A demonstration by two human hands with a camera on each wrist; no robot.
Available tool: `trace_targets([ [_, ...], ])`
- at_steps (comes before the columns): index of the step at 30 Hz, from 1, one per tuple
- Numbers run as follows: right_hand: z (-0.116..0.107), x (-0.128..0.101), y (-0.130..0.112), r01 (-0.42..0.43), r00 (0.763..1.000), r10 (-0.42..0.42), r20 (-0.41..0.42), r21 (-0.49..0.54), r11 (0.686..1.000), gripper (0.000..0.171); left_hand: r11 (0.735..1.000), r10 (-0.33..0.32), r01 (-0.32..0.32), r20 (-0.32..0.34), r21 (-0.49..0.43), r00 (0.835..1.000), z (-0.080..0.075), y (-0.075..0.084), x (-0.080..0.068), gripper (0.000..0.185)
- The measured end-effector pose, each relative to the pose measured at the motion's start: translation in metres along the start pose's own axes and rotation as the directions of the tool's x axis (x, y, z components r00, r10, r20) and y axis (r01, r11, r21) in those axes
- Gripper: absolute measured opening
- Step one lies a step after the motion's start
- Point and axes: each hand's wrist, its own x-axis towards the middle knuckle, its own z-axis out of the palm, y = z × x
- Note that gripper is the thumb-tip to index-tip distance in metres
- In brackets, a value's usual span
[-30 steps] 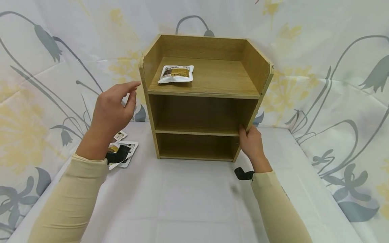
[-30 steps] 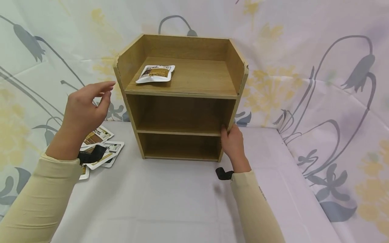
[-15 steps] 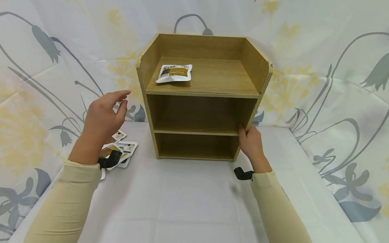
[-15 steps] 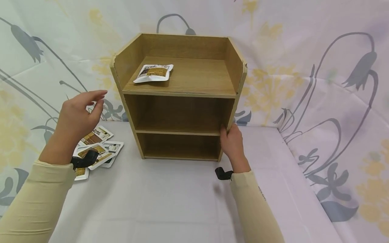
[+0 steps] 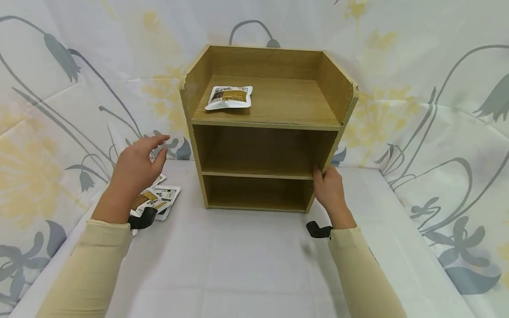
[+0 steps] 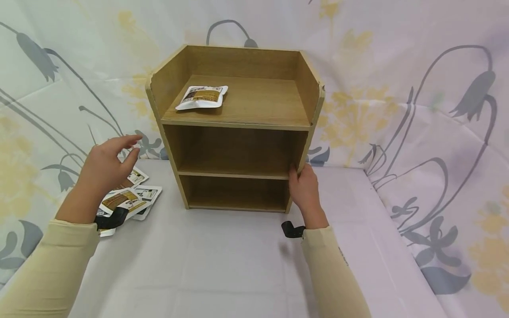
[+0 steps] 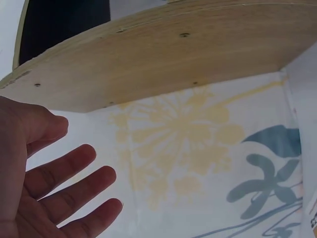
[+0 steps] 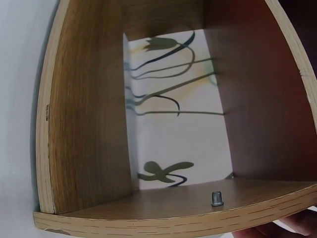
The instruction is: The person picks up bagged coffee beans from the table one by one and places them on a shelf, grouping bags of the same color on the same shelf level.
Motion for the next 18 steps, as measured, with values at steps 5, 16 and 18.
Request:
trace_targets([
  [5,0.001,-0.001,0.001,0.019,1.0,-0.019,-0.014,-0.004,1.0,0.053,0.998,-0.059,0.058,0.085,0.014,0.995,0.002,-0.005,-0.006,0.036],
  [16,0.0,-0.002,-0.001,0.014,1.0,-0.014,-0.009,-0.01,1.0,0.052,0.988,-0.155,0.147,0.229,0.051,0.961,0.008,-0.019,-0.018,0.041],
  [18,-0.001,-0.002,-0.001,0.009,1.0,-0.009,-0.004,-0.011,1.0,0.053,0.987,-0.161,0.152,0.246,0.056,0.956,0.01,-0.022,-0.02,0.041],
])
